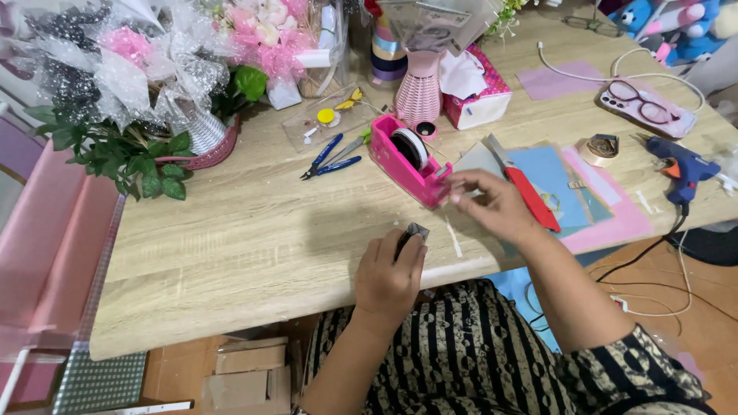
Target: The person assembles a small cardboard box by folding the flaps and securing them with adhesive tape. They manipulate the cardboard piece, fold the sides, and apply tape to the edges to hold the structure together.
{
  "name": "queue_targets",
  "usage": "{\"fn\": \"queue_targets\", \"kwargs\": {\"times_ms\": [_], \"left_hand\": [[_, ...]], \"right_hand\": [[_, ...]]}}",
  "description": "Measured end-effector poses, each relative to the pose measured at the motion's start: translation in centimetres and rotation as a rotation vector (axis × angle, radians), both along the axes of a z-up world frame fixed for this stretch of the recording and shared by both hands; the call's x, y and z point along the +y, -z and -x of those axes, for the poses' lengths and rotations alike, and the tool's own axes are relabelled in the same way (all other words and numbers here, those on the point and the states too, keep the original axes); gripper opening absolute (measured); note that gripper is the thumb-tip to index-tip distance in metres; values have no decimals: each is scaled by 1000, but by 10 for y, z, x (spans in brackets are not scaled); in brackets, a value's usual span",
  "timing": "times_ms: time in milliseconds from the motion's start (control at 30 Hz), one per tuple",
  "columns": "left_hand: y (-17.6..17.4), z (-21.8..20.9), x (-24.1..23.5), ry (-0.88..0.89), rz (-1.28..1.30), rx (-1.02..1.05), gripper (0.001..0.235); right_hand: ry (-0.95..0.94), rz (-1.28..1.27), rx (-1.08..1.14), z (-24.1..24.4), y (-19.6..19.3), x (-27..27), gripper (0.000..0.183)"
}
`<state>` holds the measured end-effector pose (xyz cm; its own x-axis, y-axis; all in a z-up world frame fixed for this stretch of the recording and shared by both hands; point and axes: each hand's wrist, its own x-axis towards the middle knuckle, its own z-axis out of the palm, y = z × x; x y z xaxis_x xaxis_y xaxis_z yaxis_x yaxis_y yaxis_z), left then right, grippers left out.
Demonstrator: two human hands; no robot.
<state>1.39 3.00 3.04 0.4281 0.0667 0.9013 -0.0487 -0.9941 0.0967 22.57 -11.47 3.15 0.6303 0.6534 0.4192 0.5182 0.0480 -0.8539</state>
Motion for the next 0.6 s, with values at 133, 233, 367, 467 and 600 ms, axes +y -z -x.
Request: {"fn": "queue_targets", "kwargs": {"times_ms": [133, 233, 367, 467, 600], "left_hand": [[1, -4, -5, -37, 3, -15, 17], [6, -6, -3, -125, -43, -8, 15], [1, -7, 1, -139, -45, -25, 14], [-4, -6, 3, -110, -23, -39, 13], [-3, -7, 4, -80, -12, -60, 10]], "right_hand": [[209, 40, 192, -7, -33, 17, 27], [244, 216, 283, -10, -44, 34, 32], [218, 360, 299, -18, -44, 47, 26], [199, 367, 344, -33, -32, 53, 20], [173, 352, 370, -35, -29, 56, 17]]}}
